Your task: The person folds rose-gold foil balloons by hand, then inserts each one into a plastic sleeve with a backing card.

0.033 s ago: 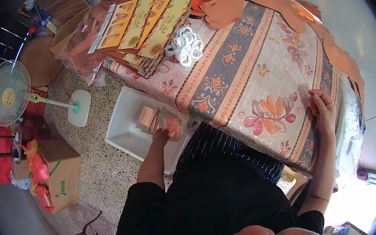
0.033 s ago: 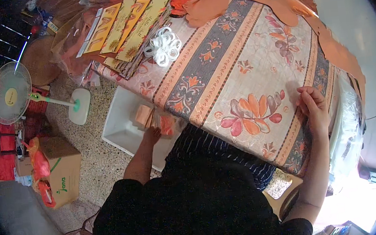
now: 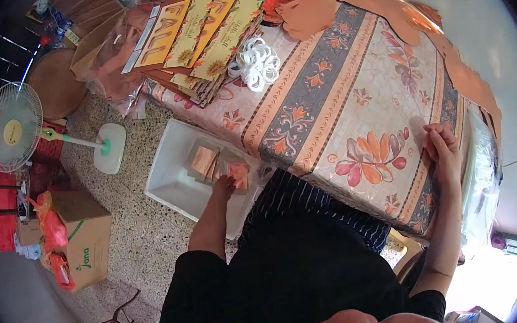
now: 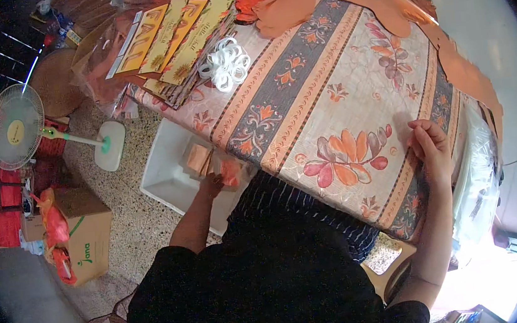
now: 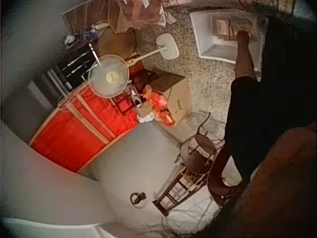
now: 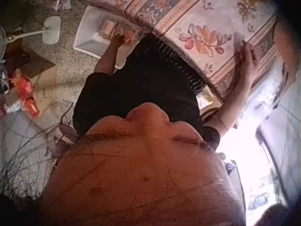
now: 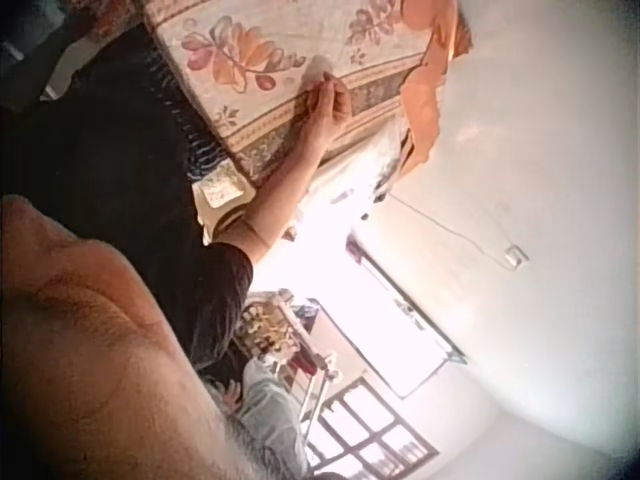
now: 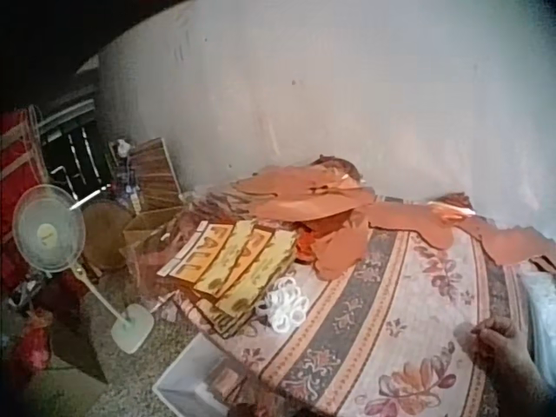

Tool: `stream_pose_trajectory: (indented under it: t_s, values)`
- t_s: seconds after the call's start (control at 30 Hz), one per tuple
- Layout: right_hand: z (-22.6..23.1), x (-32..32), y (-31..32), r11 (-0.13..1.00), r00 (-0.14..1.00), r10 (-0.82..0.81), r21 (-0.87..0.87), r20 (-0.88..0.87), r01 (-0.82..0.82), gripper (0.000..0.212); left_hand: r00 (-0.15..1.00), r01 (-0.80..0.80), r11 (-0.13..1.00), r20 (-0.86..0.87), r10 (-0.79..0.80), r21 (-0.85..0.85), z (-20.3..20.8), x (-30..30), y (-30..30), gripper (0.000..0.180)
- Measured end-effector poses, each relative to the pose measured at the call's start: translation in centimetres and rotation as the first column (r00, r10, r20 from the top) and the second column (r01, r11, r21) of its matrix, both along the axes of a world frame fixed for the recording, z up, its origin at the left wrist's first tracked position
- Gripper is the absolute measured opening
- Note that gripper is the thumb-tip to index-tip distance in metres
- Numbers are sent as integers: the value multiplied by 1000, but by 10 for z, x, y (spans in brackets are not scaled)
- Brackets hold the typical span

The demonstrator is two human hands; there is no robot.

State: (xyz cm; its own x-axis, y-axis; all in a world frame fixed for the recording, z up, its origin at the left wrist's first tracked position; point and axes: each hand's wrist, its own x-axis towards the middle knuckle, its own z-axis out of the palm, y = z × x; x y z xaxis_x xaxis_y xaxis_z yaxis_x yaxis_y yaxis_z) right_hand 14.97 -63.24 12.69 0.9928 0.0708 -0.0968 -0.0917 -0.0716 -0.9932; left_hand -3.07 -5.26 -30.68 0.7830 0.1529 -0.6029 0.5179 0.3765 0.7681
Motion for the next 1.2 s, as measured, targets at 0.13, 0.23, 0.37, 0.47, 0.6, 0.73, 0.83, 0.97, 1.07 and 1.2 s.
stream_pose_trajectory:
  t_s: [0.13, 0.23, 0.37, 0.47, 0.6, 0.73, 0.83, 0.97, 1.07, 1.2]
  values:
    - [0, -6, 2, 999, 1000, -8, -46, 20, 9, 16, 984, 134, 990, -122, -127, 44, 76, 45, -44, 31]
    - [11, -15, 17, 987, 996, -78, -142, -29, 74, 14, 831, 510, 713, -61, -553, 481, 165, 71, -60, 33]
    - [1, -20, 22, 942, 983, 11, -333, 185, 52, 13, 388, 689, 149, -187, -902, 709, 350, 100, -78, 35]
    - [22, -15, 59, 873, 959, 184, -485, 217, -57, 20, 257, 874, 266, 77, -963, 407, 449, 107, -88, 29]
    - [31, 13, 90, 752, 867, 397, -648, 302, -119, 28, 243, 637, 268, 142, -960, 723, 531, 161, -135, 25]
    - [10, 51, 116, 733, 768, 396, -677, 503, 65, 26, 431, 129, 94, 29, -902, 987, 534, 270, -186, 21]
    - [6, 59, 131, 736, 755, 367, -666, 544, 122, 21, 512, -331, -217, -18, -859, 918, 493, 359, -171, 23]
    - [0, 56, 125, 751, 708, 371, -642, 601, 151, 17, 697, -296, -526, -197, -690, 798, 513, 395, -182, 25]
    - [3, 56, 129, 743, 735, 364, -655, 572, 142, 18, 785, -505, -660, -22, -619, 557, 504, 424, -154, 24]
    - [-1, 56, 123, 741, 745, 355, -656, 565, 145, 20, 853, -169, -668, -232, -468, 724, 520, 446, -154, 22]
